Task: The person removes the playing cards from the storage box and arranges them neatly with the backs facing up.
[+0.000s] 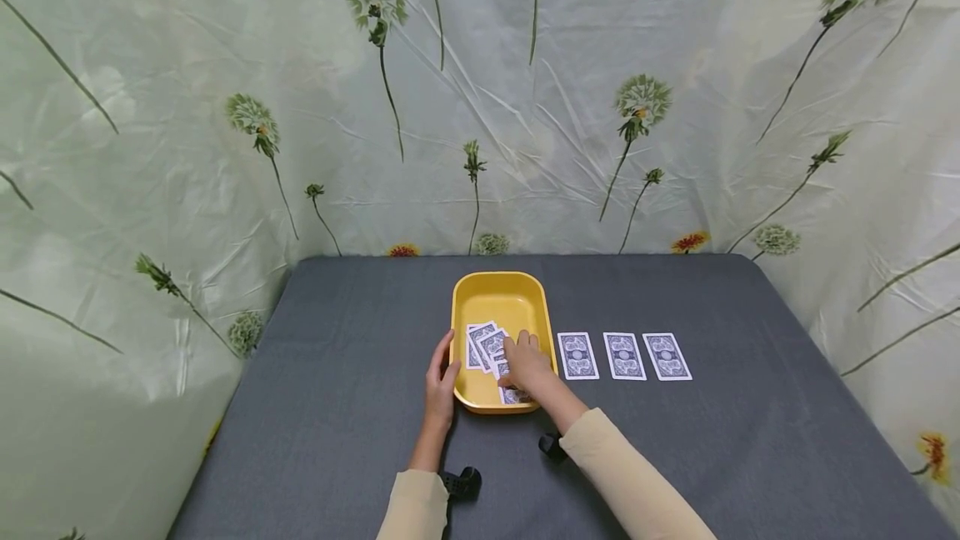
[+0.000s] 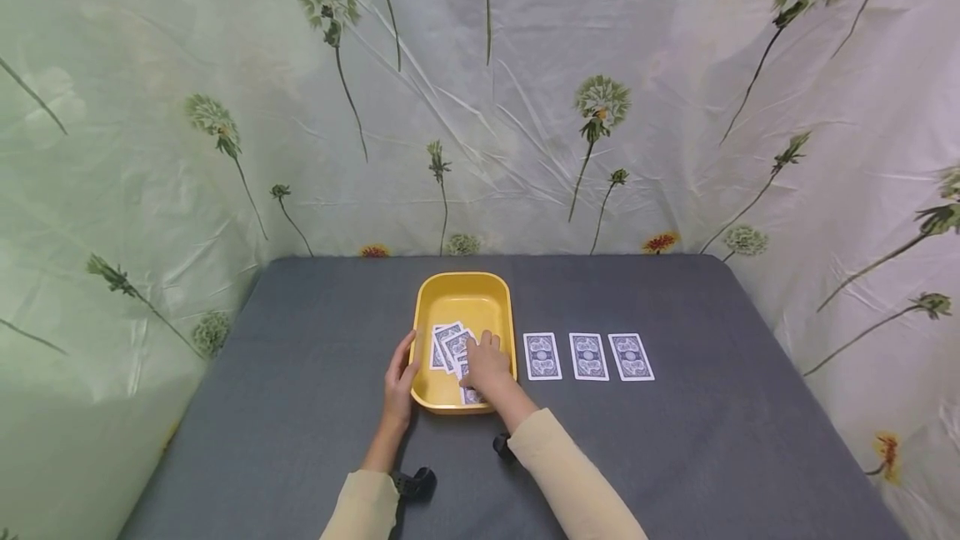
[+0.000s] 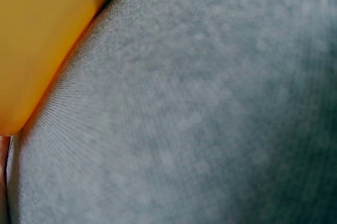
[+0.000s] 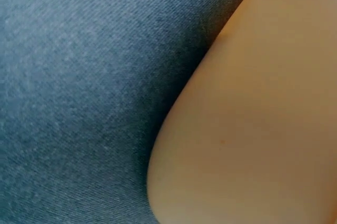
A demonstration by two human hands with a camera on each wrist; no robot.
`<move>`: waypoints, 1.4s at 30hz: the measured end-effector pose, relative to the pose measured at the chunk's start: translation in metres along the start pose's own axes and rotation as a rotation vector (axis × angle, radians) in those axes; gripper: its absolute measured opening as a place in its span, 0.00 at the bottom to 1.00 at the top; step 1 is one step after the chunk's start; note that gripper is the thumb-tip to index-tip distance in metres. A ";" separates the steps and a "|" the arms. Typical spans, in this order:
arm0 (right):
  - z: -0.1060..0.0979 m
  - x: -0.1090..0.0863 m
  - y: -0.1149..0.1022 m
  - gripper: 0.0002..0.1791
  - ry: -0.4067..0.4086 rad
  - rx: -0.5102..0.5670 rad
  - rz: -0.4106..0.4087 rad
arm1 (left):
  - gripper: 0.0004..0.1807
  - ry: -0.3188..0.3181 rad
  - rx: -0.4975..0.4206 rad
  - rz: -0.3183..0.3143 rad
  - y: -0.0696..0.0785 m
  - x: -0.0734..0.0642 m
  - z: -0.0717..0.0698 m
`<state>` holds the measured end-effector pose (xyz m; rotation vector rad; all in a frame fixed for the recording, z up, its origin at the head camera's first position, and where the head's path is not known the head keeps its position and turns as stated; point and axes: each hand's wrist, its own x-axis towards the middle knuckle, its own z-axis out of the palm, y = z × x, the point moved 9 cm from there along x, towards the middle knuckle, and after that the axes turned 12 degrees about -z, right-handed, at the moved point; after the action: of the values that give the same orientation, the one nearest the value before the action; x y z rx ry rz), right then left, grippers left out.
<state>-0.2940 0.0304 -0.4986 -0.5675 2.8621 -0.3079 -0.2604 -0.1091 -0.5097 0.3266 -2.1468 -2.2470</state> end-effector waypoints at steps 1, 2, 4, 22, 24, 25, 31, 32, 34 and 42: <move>-0.002 0.000 0.000 0.31 0.009 0.000 0.006 | 0.26 -0.001 0.003 0.000 0.000 0.000 0.000; -0.003 0.000 0.001 0.33 0.021 -0.001 0.012 | 0.26 -0.002 0.005 -0.001 0.000 0.000 0.000; -0.005 0.001 0.001 0.36 0.046 -0.003 0.029 | 0.26 -0.006 0.003 0.001 0.000 0.001 0.001; 0.002 -0.032 -0.012 0.29 0.244 0.158 0.131 | 0.25 -0.009 -0.025 0.038 -0.006 -0.006 -0.003; 0.003 -0.033 -0.011 0.31 0.221 0.180 0.159 | 0.25 -0.009 -0.029 0.037 -0.005 -0.005 -0.003; 0.004 -0.032 -0.010 0.32 0.208 0.194 0.168 | 0.25 -0.007 -0.031 0.036 -0.005 -0.005 -0.004; 0.003 -0.027 -0.010 0.32 0.220 0.258 0.143 | 0.25 -0.012 -0.052 0.048 -0.003 -0.003 -0.003; 0.002 -0.027 -0.010 0.32 0.231 0.259 0.131 | 0.25 -0.014 -0.057 0.050 -0.003 -0.003 -0.002; -0.003 -0.025 -0.009 0.33 0.269 0.276 0.107 | 0.25 -0.014 -0.062 0.047 -0.003 -0.003 -0.002; -0.069 -0.036 0.015 0.33 0.515 0.269 0.074 | 0.26 -0.008 -0.053 0.042 0.001 -0.002 0.000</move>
<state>-0.2832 0.0692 -0.4304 -0.3687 3.2265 -0.9303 -0.2588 -0.1088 -0.5082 0.2691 -2.0734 -2.2818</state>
